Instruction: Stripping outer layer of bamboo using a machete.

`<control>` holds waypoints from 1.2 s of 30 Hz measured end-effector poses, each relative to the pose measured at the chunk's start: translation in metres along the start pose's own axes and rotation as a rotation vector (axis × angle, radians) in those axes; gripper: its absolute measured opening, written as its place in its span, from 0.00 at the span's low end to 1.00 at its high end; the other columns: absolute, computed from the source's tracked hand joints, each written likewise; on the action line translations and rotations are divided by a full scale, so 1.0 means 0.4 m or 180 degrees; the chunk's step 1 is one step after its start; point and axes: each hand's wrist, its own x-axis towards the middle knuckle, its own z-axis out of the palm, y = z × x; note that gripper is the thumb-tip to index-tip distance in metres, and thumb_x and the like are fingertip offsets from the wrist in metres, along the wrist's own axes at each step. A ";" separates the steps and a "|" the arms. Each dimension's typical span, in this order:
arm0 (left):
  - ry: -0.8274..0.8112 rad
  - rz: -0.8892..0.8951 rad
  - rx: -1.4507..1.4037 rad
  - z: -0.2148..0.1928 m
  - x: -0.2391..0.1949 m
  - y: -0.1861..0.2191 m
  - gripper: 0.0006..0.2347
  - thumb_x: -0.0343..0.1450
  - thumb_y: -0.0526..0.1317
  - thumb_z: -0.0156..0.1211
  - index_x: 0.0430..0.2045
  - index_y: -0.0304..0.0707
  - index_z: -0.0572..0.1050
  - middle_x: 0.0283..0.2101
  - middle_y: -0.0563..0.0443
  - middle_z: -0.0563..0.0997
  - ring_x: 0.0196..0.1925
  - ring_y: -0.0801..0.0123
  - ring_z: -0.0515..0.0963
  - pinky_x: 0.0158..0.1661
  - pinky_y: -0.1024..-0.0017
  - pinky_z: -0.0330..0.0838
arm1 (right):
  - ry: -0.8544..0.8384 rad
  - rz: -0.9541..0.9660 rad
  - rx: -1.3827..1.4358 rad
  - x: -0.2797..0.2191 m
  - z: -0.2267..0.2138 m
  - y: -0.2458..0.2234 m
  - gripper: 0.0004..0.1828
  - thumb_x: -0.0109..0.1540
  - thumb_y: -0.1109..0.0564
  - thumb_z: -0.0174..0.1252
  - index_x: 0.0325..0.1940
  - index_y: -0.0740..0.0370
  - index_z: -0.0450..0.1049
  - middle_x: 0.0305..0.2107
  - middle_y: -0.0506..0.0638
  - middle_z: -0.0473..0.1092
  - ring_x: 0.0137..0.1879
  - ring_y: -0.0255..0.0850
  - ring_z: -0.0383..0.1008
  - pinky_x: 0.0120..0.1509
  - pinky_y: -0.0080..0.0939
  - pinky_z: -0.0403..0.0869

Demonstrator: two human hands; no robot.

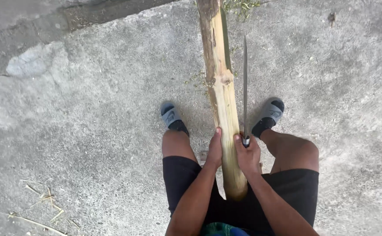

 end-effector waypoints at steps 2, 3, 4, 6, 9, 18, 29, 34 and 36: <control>0.0256 0.0193 0.0265 0.012 -0.019 -0.011 0.30 0.75 0.61 0.49 0.57 0.30 0.72 0.52 0.42 0.80 0.51 0.65 0.79 0.53 0.68 0.73 | -0.0146 -0.0243 0.0115 0.014 -0.015 0.039 0.24 0.65 0.43 0.60 0.52 0.67 0.77 0.33 0.50 0.78 0.40 0.36 0.76 0.47 0.40 0.73; 0.0294 0.0189 0.0222 0.048 -0.034 0.017 0.30 0.75 0.61 0.49 0.57 0.30 0.72 0.52 0.42 0.80 0.51 0.65 0.79 0.53 0.68 0.73 | -0.0187 -0.0238 0.0075 0.037 -0.018 0.040 0.24 0.65 0.43 0.60 0.52 0.67 0.77 0.33 0.50 0.78 0.40 0.36 0.76 0.47 0.40 0.73; 0.0632 0.0229 0.0549 0.086 -0.050 0.046 0.29 0.73 0.61 0.52 0.54 0.29 0.72 0.49 0.40 0.80 0.49 0.63 0.80 0.50 0.67 0.74 | -0.0352 -0.0226 0.0169 0.060 -0.022 0.043 0.22 0.66 0.44 0.60 0.50 0.67 0.77 0.31 0.49 0.77 0.38 0.35 0.74 0.44 0.39 0.73; 0.1053 0.0148 0.0877 0.127 -0.131 0.067 0.29 0.72 0.60 0.54 0.51 0.28 0.72 0.47 0.37 0.80 0.46 0.62 0.80 0.47 0.66 0.74 | -0.0572 -0.0089 0.0234 0.036 -0.029 0.063 0.21 0.67 0.45 0.59 0.49 0.67 0.78 0.30 0.49 0.76 0.36 0.35 0.72 0.41 0.39 0.72; 0.1523 0.0289 0.1899 0.180 -0.156 0.104 0.31 0.70 0.60 0.59 0.50 0.25 0.67 0.43 0.34 0.79 0.44 0.60 0.81 0.45 0.65 0.76 | -0.0676 0.0492 0.0810 0.065 -0.015 0.073 0.18 0.67 0.47 0.59 0.45 0.66 0.77 0.25 0.46 0.71 0.30 0.32 0.65 0.32 0.38 0.66; 0.1591 0.0834 0.1955 0.178 -0.156 0.105 0.32 0.67 0.55 0.66 0.53 0.24 0.62 0.43 0.40 0.79 0.43 0.65 0.81 0.46 0.68 0.78 | -0.0456 -0.0016 0.0676 0.071 0.000 0.071 0.18 0.67 0.46 0.61 0.38 0.66 0.76 0.21 0.47 0.70 0.27 0.32 0.65 0.29 0.38 0.65; 0.1111 0.1552 0.2332 0.220 -0.224 0.147 0.33 0.63 0.43 0.74 0.56 0.28 0.59 0.48 0.39 0.76 0.47 0.61 0.81 0.47 0.65 0.79 | -0.0209 -0.1463 -0.1602 0.123 -0.149 0.120 0.29 0.63 0.33 0.62 0.47 0.63 0.74 0.25 0.59 0.75 0.34 0.57 0.79 0.40 0.57 0.76; 0.1119 0.1206 0.2608 0.222 -0.240 0.162 0.36 0.62 0.44 0.74 0.59 0.30 0.56 0.49 0.38 0.79 0.48 0.58 0.83 0.50 0.65 0.79 | -0.0363 -0.1798 -0.1722 0.094 -0.197 0.066 0.28 0.62 0.35 0.61 0.53 0.59 0.73 0.26 0.57 0.76 0.34 0.57 0.80 0.39 0.57 0.76; 0.1132 0.1181 0.2718 0.227 -0.231 0.164 0.36 0.62 0.45 0.74 0.59 0.29 0.57 0.49 0.37 0.79 0.48 0.57 0.84 0.50 0.64 0.79 | -0.0412 -0.1906 -0.1746 0.107 -0.204 0.066 0.27 0.62 0.35 0.61 0.53 0.58 0.73 0.27 0.57 0.77 0.35 0.57 0.80 0.40 0.56 0.76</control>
